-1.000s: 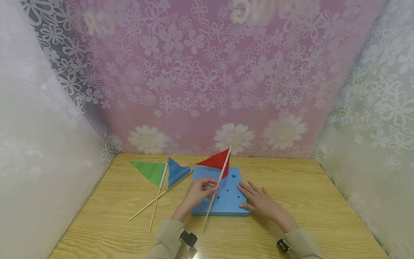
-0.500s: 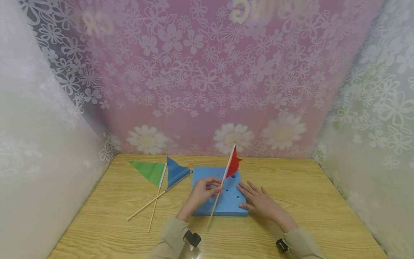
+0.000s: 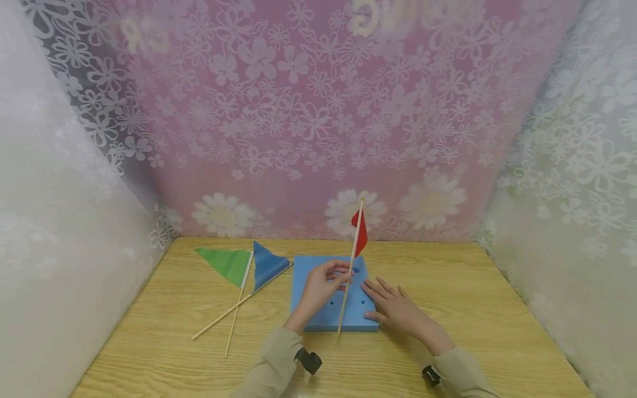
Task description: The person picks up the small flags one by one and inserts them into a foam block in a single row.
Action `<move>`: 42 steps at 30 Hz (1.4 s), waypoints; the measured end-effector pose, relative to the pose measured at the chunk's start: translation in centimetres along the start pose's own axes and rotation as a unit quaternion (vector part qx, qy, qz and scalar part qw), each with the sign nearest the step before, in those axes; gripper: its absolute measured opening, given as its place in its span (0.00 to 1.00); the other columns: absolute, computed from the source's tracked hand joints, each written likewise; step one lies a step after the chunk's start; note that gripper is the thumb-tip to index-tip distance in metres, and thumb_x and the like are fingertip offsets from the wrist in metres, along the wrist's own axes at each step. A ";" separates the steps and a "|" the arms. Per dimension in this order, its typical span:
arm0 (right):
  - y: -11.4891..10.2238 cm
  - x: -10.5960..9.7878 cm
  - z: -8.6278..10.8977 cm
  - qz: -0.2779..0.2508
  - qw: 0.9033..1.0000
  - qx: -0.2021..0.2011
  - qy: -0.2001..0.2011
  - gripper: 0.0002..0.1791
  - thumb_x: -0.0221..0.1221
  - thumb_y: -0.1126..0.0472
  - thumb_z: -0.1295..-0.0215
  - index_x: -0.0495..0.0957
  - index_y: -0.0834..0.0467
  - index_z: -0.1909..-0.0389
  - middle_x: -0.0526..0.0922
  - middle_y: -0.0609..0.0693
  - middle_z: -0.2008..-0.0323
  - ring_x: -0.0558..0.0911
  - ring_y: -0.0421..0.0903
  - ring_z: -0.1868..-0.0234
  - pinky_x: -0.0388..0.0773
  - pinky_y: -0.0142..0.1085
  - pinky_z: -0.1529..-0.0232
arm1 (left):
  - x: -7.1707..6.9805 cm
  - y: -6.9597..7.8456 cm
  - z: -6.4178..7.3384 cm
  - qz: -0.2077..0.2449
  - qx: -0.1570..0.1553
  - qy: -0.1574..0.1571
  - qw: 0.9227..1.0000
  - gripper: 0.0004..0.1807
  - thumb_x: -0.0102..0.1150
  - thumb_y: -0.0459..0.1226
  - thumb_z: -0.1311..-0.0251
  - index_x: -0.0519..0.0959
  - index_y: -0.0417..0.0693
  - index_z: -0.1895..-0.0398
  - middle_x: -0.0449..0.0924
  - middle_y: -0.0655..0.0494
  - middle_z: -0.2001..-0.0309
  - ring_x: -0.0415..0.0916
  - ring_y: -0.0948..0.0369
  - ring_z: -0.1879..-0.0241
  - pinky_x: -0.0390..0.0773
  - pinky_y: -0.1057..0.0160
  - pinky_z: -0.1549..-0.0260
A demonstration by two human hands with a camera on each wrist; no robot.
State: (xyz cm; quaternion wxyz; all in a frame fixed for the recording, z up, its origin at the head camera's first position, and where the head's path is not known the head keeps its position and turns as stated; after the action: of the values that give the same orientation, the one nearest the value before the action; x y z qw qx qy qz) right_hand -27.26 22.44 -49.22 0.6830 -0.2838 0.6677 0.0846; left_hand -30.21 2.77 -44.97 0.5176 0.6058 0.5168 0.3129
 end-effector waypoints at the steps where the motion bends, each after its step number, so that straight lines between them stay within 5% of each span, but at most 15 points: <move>1: 0.0 0.0 0.0 0.002 1.000 -0.001 0.001 0.40 0.56 0.41 0.27 0.60 0.56 0.22 0.61 0.56 0.23 0.54 0.64 0.22 0.52 0.76 0.33 | 0.1 0.1 -0.2 0.003 0.000 0.007 1.000 0.15 0.63 0.37 0.31 0.82 0.42 0.44 0.86 0.45 0.53 0.87 0.52 0.56 0.87 0.63 0.62; 6: -0.2 0.0 -0.1 0.010 1.000 -0.007 0.007 0.39 0.57 0.42 0.27 0.60 0.56 0.22 0.61 0.55 0.23 0.55 0.64 0.22 0.53 0.76 0.34 | 0.6 1.2 -1.0 0.013 0.016 0.045 0.999 0.15 0.61 0.32 0.31 0.80 0.39 0.43 0.86 0.41 0.52 0.86 0.47 0.54 0.87 0.60 0.60; 15: -0.1 0.2 -0.2 -0.001 1.000 -0.008 0.002 0.40 0.56 0.41 0.27 0.59 0.56 0.21 0.59 0.56 0.22 0.53 0.63 0.22 0.51 0.76 0.33 | 1.0 5.4 -1.2 0.039 0.061 0.087 0.994 0.12 0.63 0.27 0.34 0.81 0.34 0.49 0.85 0.35 0.54 0.85 0.42 0.57 0.88 0.55 0.62; 22: -0.1 0.1 -0.1 0.008 1.000 -0.007 0.000 0.40 0.55 0.40 0.27 0.58 0.55 0.21 0.59 0.55 0.22 0.54 0.63 0.22 0.52 0.75 0.33 | 1.7 2.6 -3.2 0.046 0.086 0.096 0.991 0.14 0.68 0.33 0.37 0.83 0.43 0.49 0.87 0.44 0.56 0.87 0.53 0.60 0.88 0.59 0.65; 27: -0.3 -0.2 -0.1 0.010 1.000 -0.011 0.004 0.40 0.56 0.41 0.27 0.59 0.57 0.22 0.60 0.56 0.23 0.55 0.64 0.22 0.52 0.76 0.33 | 2.0 2.4 -3.6 0.044 0.086 0.105 0.990 0.13 0.69 0.33 0.38 0.84 0.42 0.50 0.88 0.47 0.57 0.87 0.53 0.62 0.88 0.62 0.66; 42: -0.2 0.0 0.3 0.004 1.000 -0.025 0.017 0.41 0.55 0.40 0.27 0.60 0.59 0.22 0.61 0.59 0.24 0.57 0.67 0.24 0.53 0.77 0.36 | 2.9 -0.2 -3.4 0.062 0.083 0.142 0.984 0.14 0.73 0.35 0.42 0.84 0.44 0.53 0.87 0.50 0.59 0.86 0.60 0.65 0.87 0.64 0.66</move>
State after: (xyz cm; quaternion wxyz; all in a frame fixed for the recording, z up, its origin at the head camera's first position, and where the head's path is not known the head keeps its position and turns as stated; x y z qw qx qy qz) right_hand -26.94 22.42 -49.17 0.6640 -0.2993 0.6780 0.0994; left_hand -32.61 6.53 -44.69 0.3665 0.6269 0.5709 0.3831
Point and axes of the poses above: each hand's wrist, its own z-axis away from the middle knuckle, its own x-axis out of the palm, y = z × x, the point moved 5 cm from there along -z, towards the middle knuckle
